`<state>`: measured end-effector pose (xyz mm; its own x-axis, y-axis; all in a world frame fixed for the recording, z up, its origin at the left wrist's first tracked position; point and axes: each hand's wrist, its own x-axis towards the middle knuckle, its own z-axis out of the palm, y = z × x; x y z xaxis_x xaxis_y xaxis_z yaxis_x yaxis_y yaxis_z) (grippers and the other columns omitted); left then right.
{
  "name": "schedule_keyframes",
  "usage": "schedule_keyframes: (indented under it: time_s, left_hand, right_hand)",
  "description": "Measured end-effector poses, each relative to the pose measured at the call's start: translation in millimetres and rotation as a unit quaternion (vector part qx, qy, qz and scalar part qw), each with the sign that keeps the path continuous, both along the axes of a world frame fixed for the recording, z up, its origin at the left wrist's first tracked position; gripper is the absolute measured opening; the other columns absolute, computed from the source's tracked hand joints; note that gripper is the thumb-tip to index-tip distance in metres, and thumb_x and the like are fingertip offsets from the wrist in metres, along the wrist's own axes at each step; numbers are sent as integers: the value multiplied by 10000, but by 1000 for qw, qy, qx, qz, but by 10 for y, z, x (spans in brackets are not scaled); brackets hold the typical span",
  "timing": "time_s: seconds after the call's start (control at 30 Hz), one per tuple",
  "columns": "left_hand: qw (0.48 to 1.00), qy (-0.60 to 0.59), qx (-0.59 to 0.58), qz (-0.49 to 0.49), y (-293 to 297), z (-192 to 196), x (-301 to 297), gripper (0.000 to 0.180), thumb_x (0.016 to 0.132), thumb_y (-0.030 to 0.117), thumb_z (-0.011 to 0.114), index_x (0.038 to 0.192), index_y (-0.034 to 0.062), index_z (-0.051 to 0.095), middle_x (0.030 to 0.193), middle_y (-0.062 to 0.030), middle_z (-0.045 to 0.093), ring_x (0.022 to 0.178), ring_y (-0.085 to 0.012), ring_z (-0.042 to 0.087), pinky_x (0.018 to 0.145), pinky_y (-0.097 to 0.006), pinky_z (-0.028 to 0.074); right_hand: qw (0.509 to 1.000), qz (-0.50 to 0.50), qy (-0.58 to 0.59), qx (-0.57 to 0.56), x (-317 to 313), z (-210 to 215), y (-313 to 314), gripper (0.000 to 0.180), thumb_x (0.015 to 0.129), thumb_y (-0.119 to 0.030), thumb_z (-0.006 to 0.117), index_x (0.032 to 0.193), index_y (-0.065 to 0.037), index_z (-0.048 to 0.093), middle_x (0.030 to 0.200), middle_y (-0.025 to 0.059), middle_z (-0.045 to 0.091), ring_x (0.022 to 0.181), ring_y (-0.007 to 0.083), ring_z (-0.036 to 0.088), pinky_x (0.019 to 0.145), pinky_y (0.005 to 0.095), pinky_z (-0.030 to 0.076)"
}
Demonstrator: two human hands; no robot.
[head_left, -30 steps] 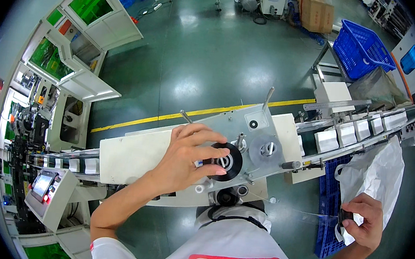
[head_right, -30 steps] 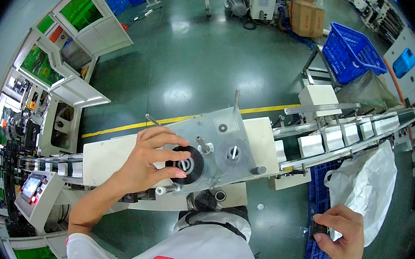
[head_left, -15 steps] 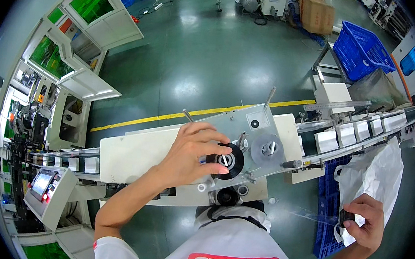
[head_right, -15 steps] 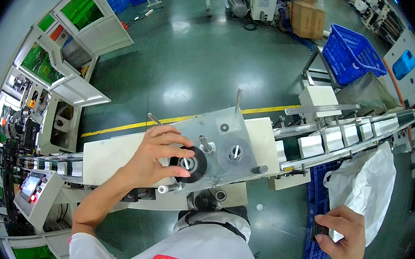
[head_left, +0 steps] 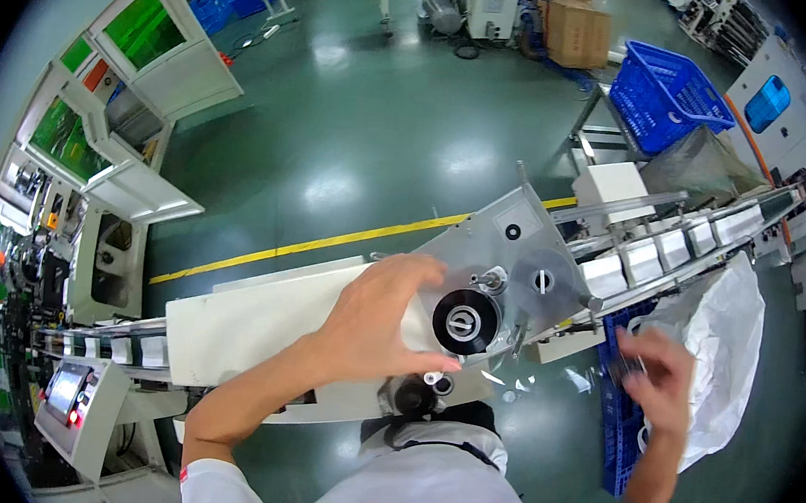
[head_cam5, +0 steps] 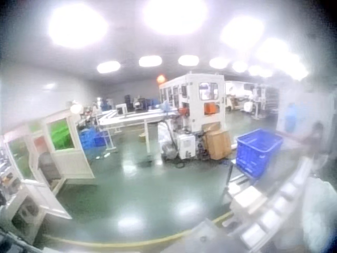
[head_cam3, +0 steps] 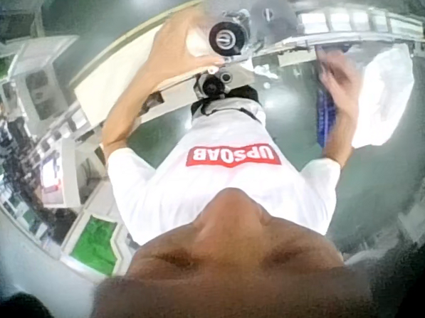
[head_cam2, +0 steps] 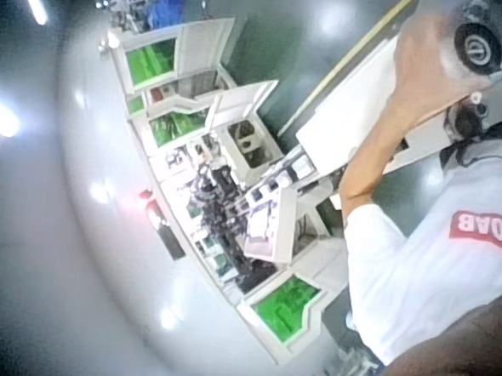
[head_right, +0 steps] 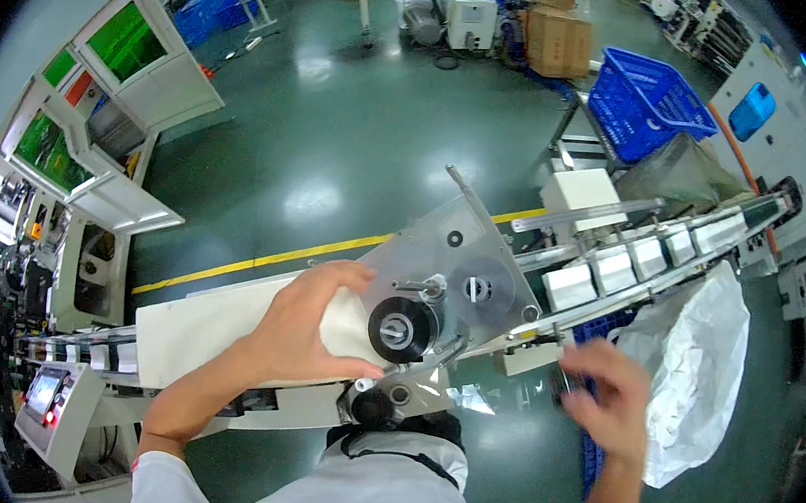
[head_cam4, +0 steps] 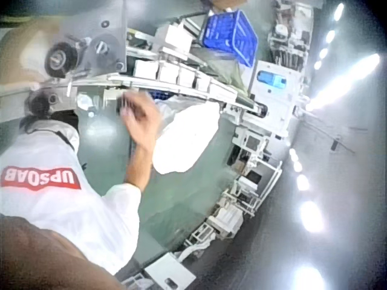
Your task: The person removes a black tape roll from a plastic bag, places it on a machine, and then loads additional tape rolls onto the machine's spindles. They adjust the tape and secure it in place, ensuring the rolls are properly positioned for operation.
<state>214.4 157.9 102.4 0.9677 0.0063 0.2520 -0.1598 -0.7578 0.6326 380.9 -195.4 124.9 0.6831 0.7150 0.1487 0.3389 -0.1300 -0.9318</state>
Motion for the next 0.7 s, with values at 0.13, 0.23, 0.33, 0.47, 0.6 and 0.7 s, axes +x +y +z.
schedule_keyframes:
  time_s: [0.13,0.23,0.33,0.47,0.6,0.7]
  left_hand:
    - [999,-21,14,-34,-234,-210,375,669,686,480,860,1149,61,619,1243,-173,607,1204,-369,559,1031,-489,431]
    - [1000,-21,6,2,-442,-210,434,554,713,403,853,1082,64,616,1236,-207,602,1189,-396,564,1044,-519,415]
    - [997,-62,26,27,-579,-316,501,620,687,395,879,1115,55,589,1234,-251,591,1177,-432,564,1083,-551,396]
    - [999,-29,0,36,-680,-442,506,740,672,433,877,1184,7,556,1255,-204,554,1161,-421,557,1096,-563,382]
    - [996,-1,-70,47,-761,-471,484,848,655,415,886,1259,-30,491,1260,-229,533,1148,-454,550,1085,-573,385]
    - [996,-53,42,61,-762,-487,519,833,641,393,903,1253,1,495,1214,-249,567,1126,-431,590,1108,-592,375]
  right_hand:
    - [961,-7,130,245,476,-819,337,334,802,-181,783,1049,24,690,996,131,683,851,211,669,1151,489,364]
    - [928,-46,192,316,604,-944,654,356,842,-194,777,1082,30,641,953,143,678,777,239,686,849,363,551]
    - [933,36,205,294,671,-952,724,279,812,116,589,1059,28,685,1016,109,703,878,190,693,835,360,587]
    - [946,49,197,254,755,-875,751,285,806,94,638,1079,29,691,1016,95,702,913,166,681,803,316,579]
    - [950,65,209,222,732,-825,815,299,813,96,636,1100,32,688,1003,99,704,910,159,681,794,300,569]
    - [934,84,245,247,722,-874,869,279,836,72,661,1111,28,679,1013,121,715,912,171,693,797,311,574]
